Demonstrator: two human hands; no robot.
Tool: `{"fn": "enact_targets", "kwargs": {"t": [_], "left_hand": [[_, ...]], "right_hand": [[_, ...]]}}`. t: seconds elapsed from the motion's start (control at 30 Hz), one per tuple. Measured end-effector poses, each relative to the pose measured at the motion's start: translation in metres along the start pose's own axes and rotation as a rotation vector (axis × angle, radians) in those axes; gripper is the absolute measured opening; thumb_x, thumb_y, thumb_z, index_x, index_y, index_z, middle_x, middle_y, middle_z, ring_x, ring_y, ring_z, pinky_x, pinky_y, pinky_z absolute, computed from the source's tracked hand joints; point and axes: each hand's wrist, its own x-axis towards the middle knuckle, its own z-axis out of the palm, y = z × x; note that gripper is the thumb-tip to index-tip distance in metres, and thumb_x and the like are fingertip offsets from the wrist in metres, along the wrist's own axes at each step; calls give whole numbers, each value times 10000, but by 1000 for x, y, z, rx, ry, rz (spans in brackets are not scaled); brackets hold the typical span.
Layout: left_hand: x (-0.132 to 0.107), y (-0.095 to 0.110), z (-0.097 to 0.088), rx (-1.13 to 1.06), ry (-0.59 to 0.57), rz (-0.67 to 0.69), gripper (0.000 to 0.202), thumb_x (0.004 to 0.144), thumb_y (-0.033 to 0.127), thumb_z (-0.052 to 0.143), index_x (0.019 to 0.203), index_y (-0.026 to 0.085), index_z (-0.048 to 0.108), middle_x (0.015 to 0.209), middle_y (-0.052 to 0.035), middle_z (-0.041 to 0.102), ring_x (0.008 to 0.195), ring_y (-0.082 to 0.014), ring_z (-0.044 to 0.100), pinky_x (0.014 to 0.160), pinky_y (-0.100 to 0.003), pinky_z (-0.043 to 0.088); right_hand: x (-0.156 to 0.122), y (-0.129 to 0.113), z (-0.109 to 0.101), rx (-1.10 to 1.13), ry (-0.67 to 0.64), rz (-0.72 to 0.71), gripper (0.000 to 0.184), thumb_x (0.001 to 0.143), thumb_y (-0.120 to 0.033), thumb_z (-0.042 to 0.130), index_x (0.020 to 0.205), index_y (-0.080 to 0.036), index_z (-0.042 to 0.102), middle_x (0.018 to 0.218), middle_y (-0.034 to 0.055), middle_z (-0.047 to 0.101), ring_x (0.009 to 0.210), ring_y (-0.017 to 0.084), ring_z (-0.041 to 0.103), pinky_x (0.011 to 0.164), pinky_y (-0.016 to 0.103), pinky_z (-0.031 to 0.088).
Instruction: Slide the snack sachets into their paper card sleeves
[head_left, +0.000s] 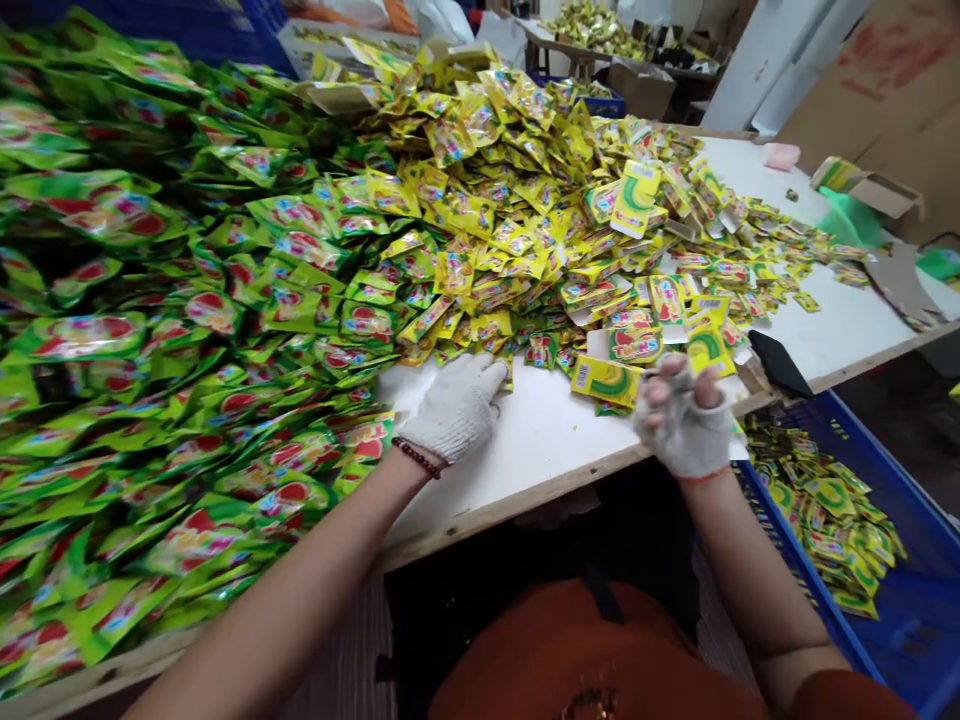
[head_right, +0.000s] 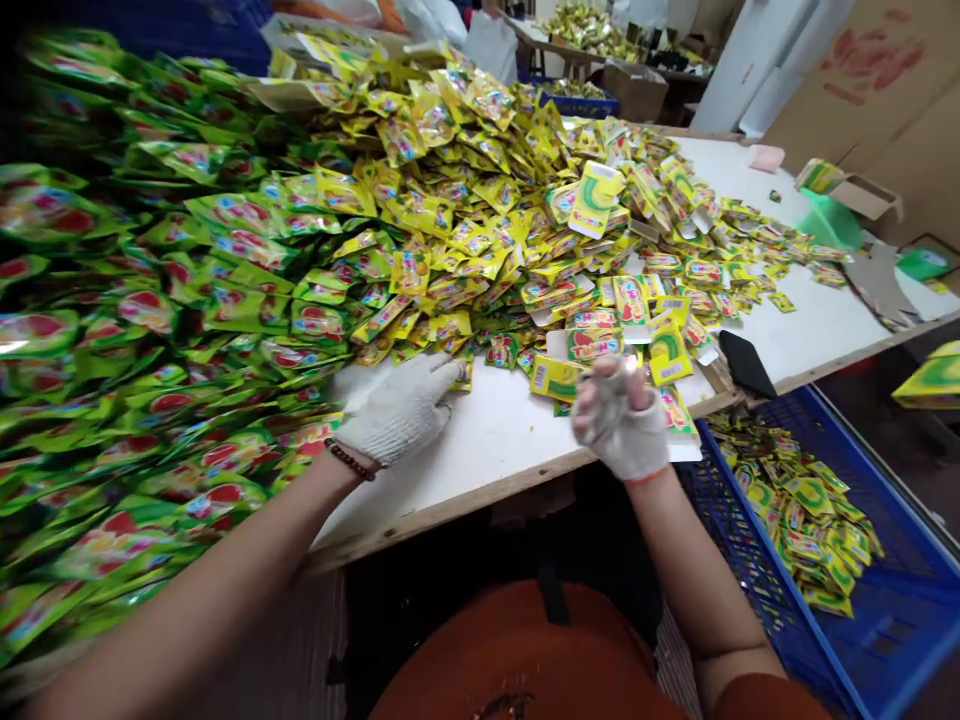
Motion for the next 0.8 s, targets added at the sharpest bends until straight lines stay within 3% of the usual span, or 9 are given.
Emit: {"fn": "enact_targets", "kwargs": {"t": [0.1, 0.23, 0.37, 0.47, 0.6, 0.7, 0.8], "left_hand": [[11, -4, 5, -9, -14, -44, 282, 815, 137, 465, 995, 165, 680, 1043, -152, 673, 1008, -311, 620, 868, -430, 478], [4, 0, -3, -407, 79, -262, 214, 855, 257, 483, 947, 179, 660, 938, -83, 704, 862, -242, 634, 773, -356, 483], [-9, 23, -15, -1015, 87, -392, 311, 797, 433, 634, 955, 168, 592, 864, -41, 678, 756, -184, 613, 659, -292, 492], [-12, 41, -17, -1220, 33, -377, 321, 786, 452, 676, 904, 174, 566, 776, -10, 635, 660, -144, 578, 598, -261, 472], [4, 42, -12, -984, 69, -351, 287, 935, 455, 465, 858, 193, 550, 686, 4, 594, 585, -144, 564, 582, -275, 468], [35, 30, -1, -601, 133, -228, 157, 903, 278, 490, 951, 188, 609, 894, -64, 688, 837, -206, 642, 786, -336, 504], [69, 23, 9, -254, 90, -78, 356, 841, 116, 486, 1160, 184, 630, 1171, -116, 679, 1077, -251, 607, 944, -374, 453]], "right_hand": [[2, 30, 8, -165, -57, 137, 470, 706, -620, 775, 950, -240, 643, 745, -4, 687, 601, 153, 680, 482, 240, 524], [14, 56, 16, -452, -50, 118, 421, 784, -530, 742, 1000, -184, 640, 847, 47, 700, 717, 160, 699, 578, 249, 544], [35, 66, 23, -784, 33, -12, 409, 791, -409, 727, 1116, -175, 642, 1029, 70, 692, 810, 142, 645, 662, 248, 522], [44, 70, 25, -930, -48, 10, 313, 795, -398, 699, 986, -153, 668, 867, 35, 681, 741, 140, 593, 650, 255, 489], [39, 70, 21, -1047, -13, 5, 197, 789, -355, 676, 785, -162, 633, 729, 0, 627, 691, 139, 541, 638, 254, 446], [31, 70, 15, -1045, 53, -46, 167, 786, -328, 655, 828, -171, 621, 791, 8, 635, 729, 148, 551, 672, 264, 454], [28, 72, 10, -1024, 60, -34, 138, 781, -286, 634, 863, -178, 614, 806, 6, 633, 738, 150, 566, 690, 268, 470]]}}
